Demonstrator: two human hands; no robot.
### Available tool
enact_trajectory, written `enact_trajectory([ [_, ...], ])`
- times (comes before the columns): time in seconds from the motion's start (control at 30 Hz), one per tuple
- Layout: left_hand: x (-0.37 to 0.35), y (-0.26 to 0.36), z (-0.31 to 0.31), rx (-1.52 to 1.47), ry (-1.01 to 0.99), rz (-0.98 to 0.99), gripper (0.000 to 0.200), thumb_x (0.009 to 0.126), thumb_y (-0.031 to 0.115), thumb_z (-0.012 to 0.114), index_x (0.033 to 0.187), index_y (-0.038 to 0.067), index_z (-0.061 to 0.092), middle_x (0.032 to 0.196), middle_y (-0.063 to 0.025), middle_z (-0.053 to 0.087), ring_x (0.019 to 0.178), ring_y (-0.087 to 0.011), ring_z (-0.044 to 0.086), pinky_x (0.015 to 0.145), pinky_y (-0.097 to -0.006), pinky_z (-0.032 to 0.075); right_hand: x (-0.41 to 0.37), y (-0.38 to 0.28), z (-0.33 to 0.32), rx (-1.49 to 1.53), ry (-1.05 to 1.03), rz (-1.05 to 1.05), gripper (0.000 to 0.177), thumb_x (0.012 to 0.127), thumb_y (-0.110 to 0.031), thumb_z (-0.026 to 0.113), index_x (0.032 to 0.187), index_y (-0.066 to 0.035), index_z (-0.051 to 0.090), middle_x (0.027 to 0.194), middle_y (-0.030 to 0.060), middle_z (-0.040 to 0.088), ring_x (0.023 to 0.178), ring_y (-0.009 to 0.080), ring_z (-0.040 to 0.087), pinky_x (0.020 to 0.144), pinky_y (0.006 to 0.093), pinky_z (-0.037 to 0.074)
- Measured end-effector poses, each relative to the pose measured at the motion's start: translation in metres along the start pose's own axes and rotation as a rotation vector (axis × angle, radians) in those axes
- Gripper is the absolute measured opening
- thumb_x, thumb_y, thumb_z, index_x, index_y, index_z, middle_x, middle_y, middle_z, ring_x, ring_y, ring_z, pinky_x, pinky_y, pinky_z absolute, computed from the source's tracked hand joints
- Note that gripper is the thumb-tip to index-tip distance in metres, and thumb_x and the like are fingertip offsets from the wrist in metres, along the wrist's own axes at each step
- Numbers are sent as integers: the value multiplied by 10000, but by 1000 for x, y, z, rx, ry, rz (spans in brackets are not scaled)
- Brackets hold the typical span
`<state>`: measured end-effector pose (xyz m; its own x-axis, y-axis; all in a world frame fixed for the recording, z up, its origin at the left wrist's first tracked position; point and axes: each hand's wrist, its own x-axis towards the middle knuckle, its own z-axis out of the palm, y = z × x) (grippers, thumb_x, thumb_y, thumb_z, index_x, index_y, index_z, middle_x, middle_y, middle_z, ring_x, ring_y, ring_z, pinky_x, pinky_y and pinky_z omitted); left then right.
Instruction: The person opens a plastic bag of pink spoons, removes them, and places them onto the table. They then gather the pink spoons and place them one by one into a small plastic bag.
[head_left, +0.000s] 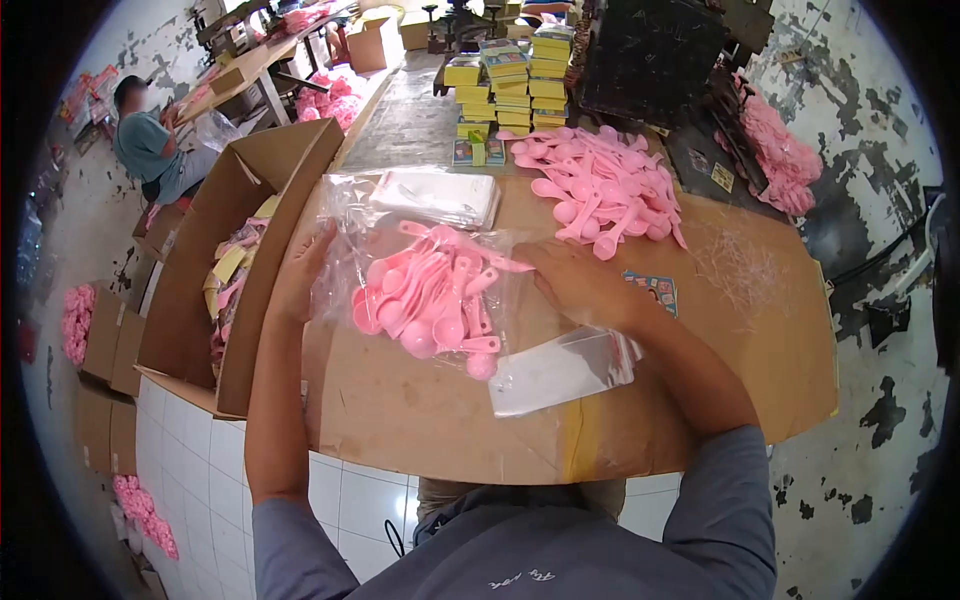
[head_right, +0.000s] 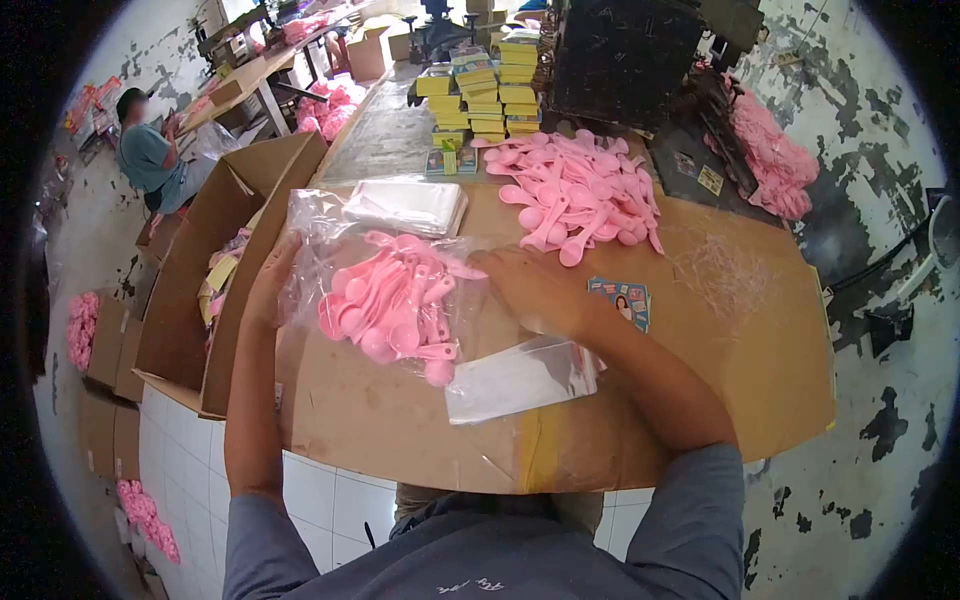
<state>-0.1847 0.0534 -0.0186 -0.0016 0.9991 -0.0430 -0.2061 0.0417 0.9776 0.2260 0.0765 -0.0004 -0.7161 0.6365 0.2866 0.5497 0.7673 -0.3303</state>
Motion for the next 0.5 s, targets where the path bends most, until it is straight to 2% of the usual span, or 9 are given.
enact_trajectory([
  [0.03, -4, 4, 10, -103, -63, 15, 436, 1071, 376, 547, 1332, 29, 587, 1186, -103, 705, 1127, -253, 688, 890, -358, 588, 3, 2, 5, -21, -47, 46, 184, 955, -100, 572, 1126, -36, 599, 1088, 173, 641, 1117, 354, 606, 973, 467, 463],
  [0.1, -45, 35, 77, -151, -171, 216, 446, 1078, 369, 525, 1362, 27, 556, 1187, -128, 703, 1152, -293, 684, 905, -386, 593, 12, 5, 11, -62, -135, 142, 169, 949, -114, 586, 1096, -38, 619, 1065, 170, 668, 1086, 361, 627, 954, 477, 472],
  [0.17, -49, 37, 83, -222, -209, 264, 443, 1080, 373, 517, 1361, 33, 554, 1173, -140, 704, 1134, -302, 692, 900, -392, 599, 15, -7, 1, -94, -182, 152, 152, 938, -134, 612, 1051, -37, 639, 1061, 169, 681, 1057, 365, 641, 939, 480, 477],
  [0.23, -21, 13, 37, -320, -171, 155, 430, 1076, 388, 524, 1329, 45, 580, 1147, -138, 708, 1073, -278, 712, 876, -378, 606, 13, -9, 0, -95, -199, 158, 151, 924, -151, 638, 1026, -41, 659, 1058, 165, 689, 1037, 362, 651, 925, 477, 483],
  [0.33, -4, 14, 16, -182, 38, 135, 393, 1051, 406, 578, 1217, 55, 637, 1027, -106, 725, 894, -204, 729, 764, -324, 604, 15, -7, -11, -88, -150, 174, 185, 897, -167, 675, 1042, -53, 683, 1040, 158, 698, 1009, 350, 661, 896, 468, 493],
  [0.4, 4, 11, 0, 83, 170, 122, 373, 1032, 414, 612, 1131, 58, 663, 951, -69, 722, 794, -154, 704, 692, -292, 578, 9, -8, -33, -117, -120, 212, 238, 879, -174, 695, 1087, -58, 693, 1011, 157, 705, 979, 342, 670, 869, 470, 503],
  [0.5, 18, -8, -32, 385, 251, 78, 356, 1007, 414, 653, 1051, 61, 683, 868, -31, 708, 715, -110, 680, 634, -268, 550, -11, 19, -54, -191, 40, -23, 296, 860, -195, 721, 1120, -56, 706, 957, 163, 711, 910, 352, 681, 835, 464, 520],
])
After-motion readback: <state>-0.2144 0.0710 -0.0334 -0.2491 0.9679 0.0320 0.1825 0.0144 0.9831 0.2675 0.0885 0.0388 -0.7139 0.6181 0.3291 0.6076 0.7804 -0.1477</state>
